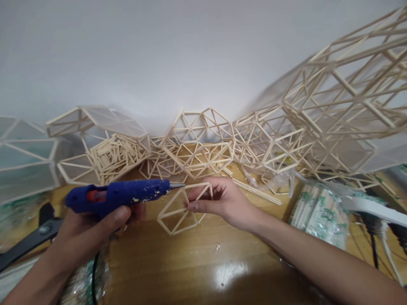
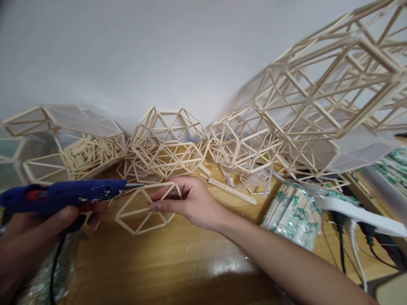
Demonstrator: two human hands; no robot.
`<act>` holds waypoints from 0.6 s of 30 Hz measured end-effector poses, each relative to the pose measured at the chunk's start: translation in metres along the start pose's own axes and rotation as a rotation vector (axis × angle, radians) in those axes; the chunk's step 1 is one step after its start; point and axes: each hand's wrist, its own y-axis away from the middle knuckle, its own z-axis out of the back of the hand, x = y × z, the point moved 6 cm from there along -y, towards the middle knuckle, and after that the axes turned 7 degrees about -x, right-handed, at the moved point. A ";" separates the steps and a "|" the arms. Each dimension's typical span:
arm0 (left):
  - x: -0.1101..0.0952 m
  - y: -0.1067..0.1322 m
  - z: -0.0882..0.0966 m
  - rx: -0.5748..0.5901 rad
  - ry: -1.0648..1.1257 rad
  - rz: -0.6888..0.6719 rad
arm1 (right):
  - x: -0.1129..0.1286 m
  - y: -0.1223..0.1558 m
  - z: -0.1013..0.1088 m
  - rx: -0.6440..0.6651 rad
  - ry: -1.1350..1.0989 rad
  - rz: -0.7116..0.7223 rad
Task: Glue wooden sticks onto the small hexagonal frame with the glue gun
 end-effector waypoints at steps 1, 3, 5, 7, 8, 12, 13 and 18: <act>0.002 0.000 0.001 -0.004 0.005 0.005 | 0.000 0.000 0.000 -0.001 -0.003 0.000; 0.005 -0.001 0.001 -0.029 0.018 0.021 | 0.001 0.000 0.000 0.000 -0.004 -0.001; 0.003 -0.001 0.001 -0.060 0.032 0.008 | 0.003 0.000 0.000 -0.002 -0.006 0.002; -0.003 -0.001 -0.002 -0.057 0.045 -0.035 | 0.004 -0.001 0.001 -0.005 -0.016 0.006; -0.006 0.000 -0.003 -0.056 0.055 -0.054 | 0.005 -0.001 0.001 -0.008 -0.023 0.010; -0.010 0.001 -0.004 -0.069 0.086 -0.055 | 0.006 -0.001 0.003 -0.045 -0.034 0.016; -0.009 0.001 -0.003 -0.068 0.090 -0.051 | 0.006 -0.001 0.004 -0.053 -0.033 0.015; -0.001 0.002 0.002 -0.064 0.084 -0.019 | 0.006 0.000 0.002 -0.035 -0.022 0.016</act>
